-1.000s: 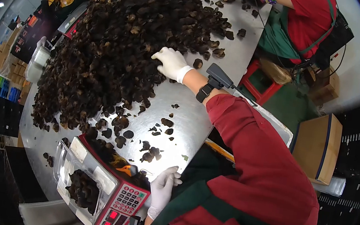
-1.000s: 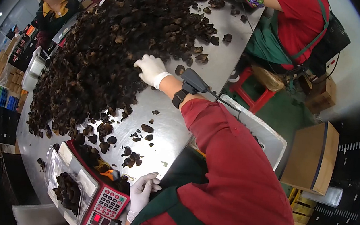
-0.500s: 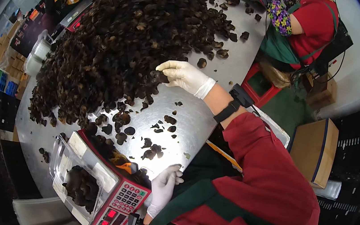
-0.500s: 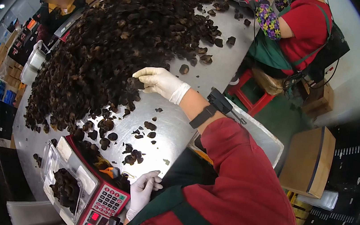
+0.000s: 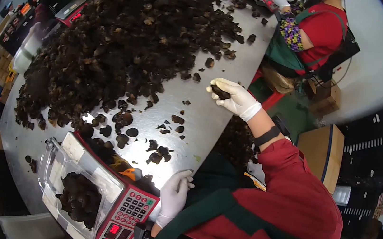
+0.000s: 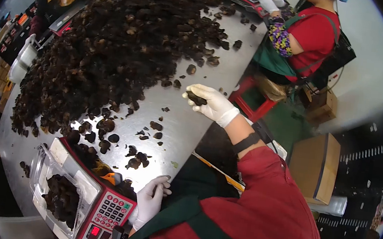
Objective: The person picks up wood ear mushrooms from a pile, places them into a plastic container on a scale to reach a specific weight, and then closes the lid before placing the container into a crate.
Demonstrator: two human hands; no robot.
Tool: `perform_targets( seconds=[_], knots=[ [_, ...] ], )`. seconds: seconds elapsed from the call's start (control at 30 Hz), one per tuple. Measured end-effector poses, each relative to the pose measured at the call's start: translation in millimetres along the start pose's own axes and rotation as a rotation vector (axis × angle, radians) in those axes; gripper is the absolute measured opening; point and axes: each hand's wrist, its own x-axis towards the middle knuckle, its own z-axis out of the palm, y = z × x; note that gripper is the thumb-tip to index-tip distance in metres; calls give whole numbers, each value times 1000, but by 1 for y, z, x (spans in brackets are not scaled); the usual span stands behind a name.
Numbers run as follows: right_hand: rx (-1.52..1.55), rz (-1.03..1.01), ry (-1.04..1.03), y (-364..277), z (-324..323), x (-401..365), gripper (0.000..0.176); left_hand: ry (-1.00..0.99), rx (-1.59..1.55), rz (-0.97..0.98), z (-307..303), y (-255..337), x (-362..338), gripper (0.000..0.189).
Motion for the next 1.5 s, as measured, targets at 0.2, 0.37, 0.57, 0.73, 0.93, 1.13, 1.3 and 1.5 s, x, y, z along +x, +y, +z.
perform_targets(
  seconds=[0.2, 0.37, 0.57, 0.73, 0.93, 1.13, 1.3, 1.5],
  knots=[
    [-45, -13, -66, 4, 25, -8, 39, 18, -15, 5, 3, 3, -2, 24],
    [-70, -9, -107, 7, 41, -8, 40, 35, -5, 46, 2, -2, -3, 23],
    [-67, 135, -107, 21, 70, 7, 38, 50, -50, 47, 2, -8, -3, 21],
    [-124, 249, -201, 48, 94, 15, 40, 73, 13, 121, 0, -13, -7, 22],
    [39, 448, -383, 74, 128, 1, 45, 261, 242, 338, 0, 20, -16, 40],
    [42, 451, -360, 86, 127, -26, 47, 512, 827, 620, 6, 61, 0, 46],
    [-41, 484, -348, 68, 108, -49, 42, 462, 1000, 650, 17, 64, 13, 27],
    [-328, 538, -307, 43, 76, -70, 35, 327, 700, 599, 13, 53, 21, 11]
  ],
)
